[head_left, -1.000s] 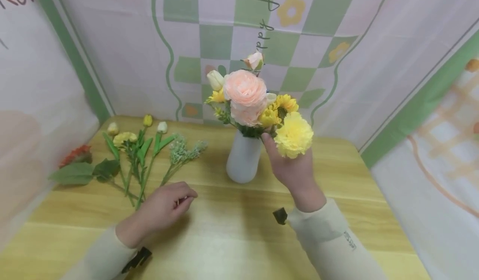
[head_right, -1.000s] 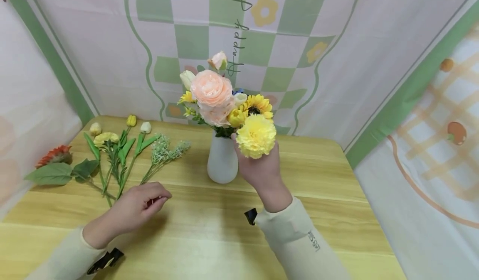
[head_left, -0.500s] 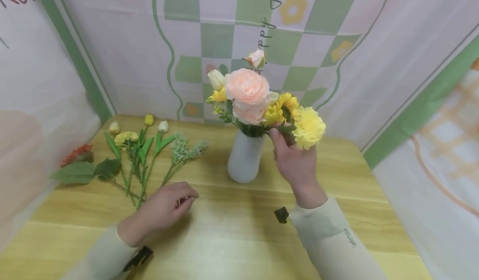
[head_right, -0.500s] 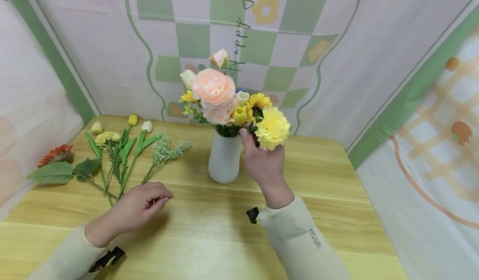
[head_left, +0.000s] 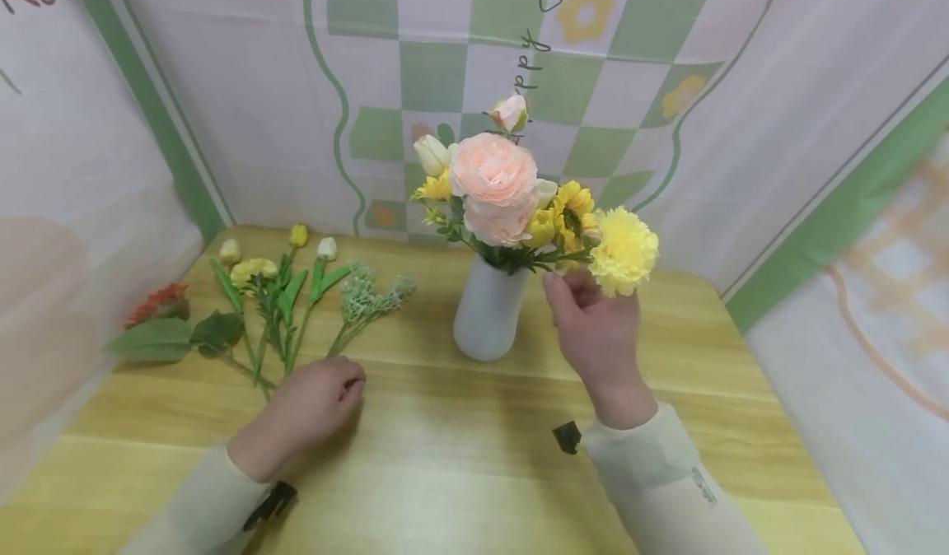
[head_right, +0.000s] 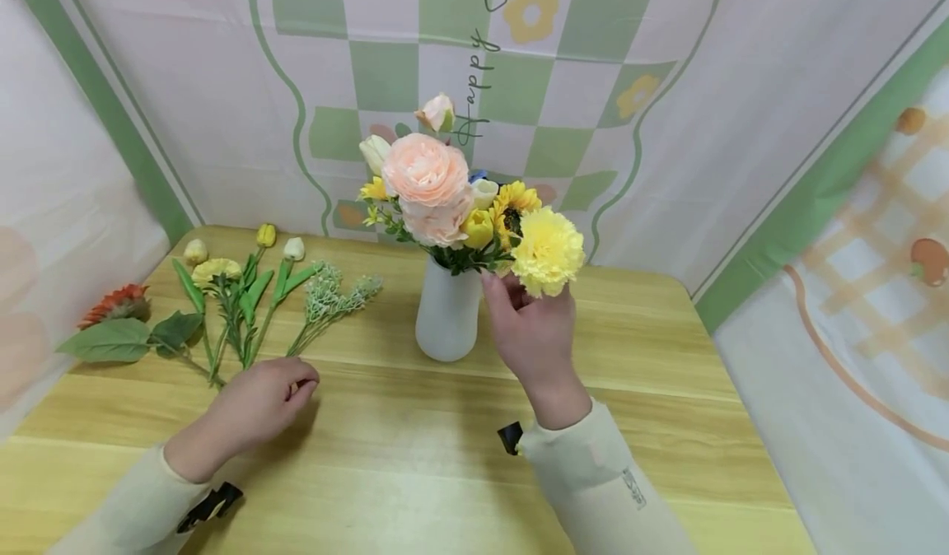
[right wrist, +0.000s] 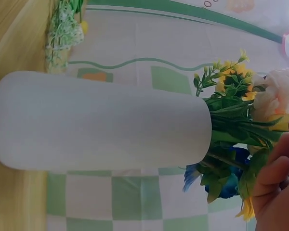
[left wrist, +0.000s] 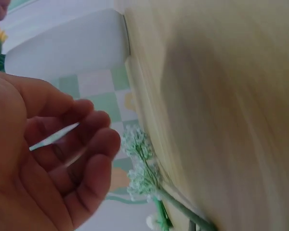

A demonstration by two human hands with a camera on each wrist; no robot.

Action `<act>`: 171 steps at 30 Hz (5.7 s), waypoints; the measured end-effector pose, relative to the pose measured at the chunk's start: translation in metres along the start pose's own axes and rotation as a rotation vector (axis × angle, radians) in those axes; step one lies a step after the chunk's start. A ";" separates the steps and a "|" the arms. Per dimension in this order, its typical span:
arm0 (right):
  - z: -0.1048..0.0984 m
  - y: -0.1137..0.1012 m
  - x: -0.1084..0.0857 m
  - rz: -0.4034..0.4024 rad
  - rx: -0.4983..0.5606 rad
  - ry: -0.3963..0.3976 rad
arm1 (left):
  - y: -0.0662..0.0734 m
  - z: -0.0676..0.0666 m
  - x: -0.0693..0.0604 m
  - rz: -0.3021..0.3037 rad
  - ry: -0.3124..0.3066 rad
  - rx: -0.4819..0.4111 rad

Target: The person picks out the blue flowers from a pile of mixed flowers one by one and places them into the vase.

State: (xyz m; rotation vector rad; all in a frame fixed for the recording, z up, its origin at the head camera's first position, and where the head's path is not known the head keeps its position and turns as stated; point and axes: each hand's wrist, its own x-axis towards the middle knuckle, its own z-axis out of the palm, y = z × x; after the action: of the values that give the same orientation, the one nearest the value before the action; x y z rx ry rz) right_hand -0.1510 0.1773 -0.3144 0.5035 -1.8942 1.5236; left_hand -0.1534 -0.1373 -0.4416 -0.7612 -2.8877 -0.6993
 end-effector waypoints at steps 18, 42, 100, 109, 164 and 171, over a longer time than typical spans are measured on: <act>-0.065 0.027 -0.003 0.504 -0.021 0.249 | -0.033 -0.009 0.003 -0.308 -0.138 0.123; -0.078 0.034 -0.008 0.625 -0.157 0.153 | -0.057 -0.021 -0.004 -0.430 -0.191 0.139; 0.035 -0.028 -0.055 0.045 -0.067 -0.469 | 0.079 -0.006 -0.014 0.300 0.037 -1.039; 0.035 -0.033 -0.054 -0.061 -0.012 -0.351 | 0.084 -0.005 -0.014 0.391 -0.004 -0.959; -0.079 0.030 0.037 0.360 0.311 0.484 | 0.057 0.002 0.014 0.157 -0.028 -0.400; -0.078 0.028 0.044 0.433 -0.097 0.292 | 0.054 0.001 0.010 0.137 -0.043 -0.407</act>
State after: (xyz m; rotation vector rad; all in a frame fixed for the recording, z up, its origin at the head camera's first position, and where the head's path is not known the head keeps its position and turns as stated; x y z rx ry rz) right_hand -0.1819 0.2641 -0.2951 -0.1821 -1.9066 1.6520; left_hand -0.1363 -0.0905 -0.4189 -1.0135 -2.7238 -1.2871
